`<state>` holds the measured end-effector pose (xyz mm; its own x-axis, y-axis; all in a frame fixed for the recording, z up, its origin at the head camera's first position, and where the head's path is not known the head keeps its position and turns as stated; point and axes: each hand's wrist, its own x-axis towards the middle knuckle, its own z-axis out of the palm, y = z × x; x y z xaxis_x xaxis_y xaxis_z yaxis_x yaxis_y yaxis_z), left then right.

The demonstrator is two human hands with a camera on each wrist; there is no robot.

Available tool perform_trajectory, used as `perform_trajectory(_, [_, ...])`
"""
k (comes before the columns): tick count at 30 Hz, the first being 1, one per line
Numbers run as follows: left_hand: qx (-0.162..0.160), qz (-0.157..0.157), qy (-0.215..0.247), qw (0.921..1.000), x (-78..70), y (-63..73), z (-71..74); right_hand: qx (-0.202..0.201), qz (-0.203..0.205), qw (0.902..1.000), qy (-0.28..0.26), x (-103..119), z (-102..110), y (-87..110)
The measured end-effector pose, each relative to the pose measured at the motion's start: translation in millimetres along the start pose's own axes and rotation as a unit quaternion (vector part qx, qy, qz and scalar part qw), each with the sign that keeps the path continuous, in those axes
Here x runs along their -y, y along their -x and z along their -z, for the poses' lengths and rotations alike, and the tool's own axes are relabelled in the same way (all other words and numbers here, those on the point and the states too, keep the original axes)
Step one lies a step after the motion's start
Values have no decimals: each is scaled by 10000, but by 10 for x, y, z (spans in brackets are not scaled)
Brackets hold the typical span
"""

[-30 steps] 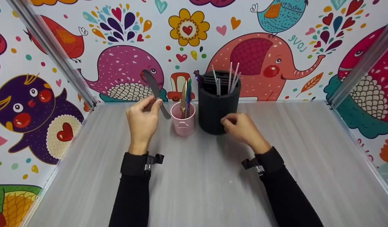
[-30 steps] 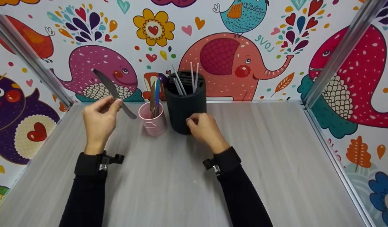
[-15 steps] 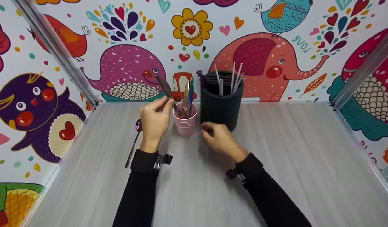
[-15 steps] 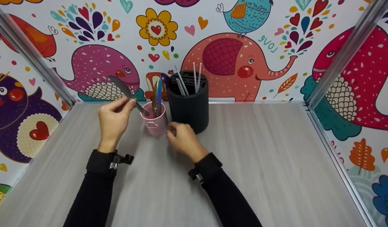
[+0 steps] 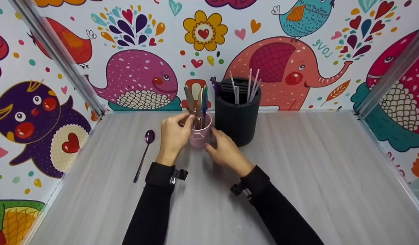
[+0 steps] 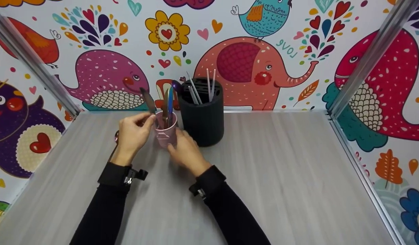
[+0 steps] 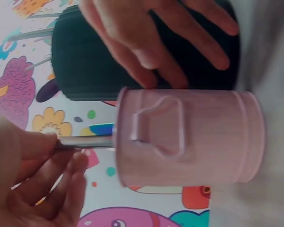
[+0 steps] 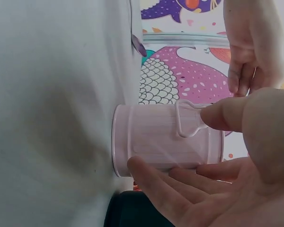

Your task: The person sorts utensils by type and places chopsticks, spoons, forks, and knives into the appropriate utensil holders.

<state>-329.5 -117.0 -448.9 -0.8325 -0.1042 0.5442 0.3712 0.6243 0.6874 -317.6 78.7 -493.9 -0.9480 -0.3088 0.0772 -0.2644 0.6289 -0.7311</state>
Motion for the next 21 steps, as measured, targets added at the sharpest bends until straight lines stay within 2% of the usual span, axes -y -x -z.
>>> perform_trajectory(3, [221, 83, -193, 9995, 43, 10, -66, 43, 57, 10000, 21, -34, 7, 16])
perform_trajectory(4, [303, 130, -243, 9992, 59, 13, -86, 124, -51, 9999, 10, 60, 55, 60])
perform_trajectory(9, [542, 377, -382, 9971, 115, 28, -136, 371, 40, 9993, 82, -12, 78, 69])
perform_trajectory(18, [471, 319, -811, 9951, 130, 59, -173, 583, 160, 9981, 124, -42, 89, 69])
perform_trajectory(21, [454, 462, -853, 9942, 132, 66, -189, 584, 161, 9981, 119, -38, 95, 78])
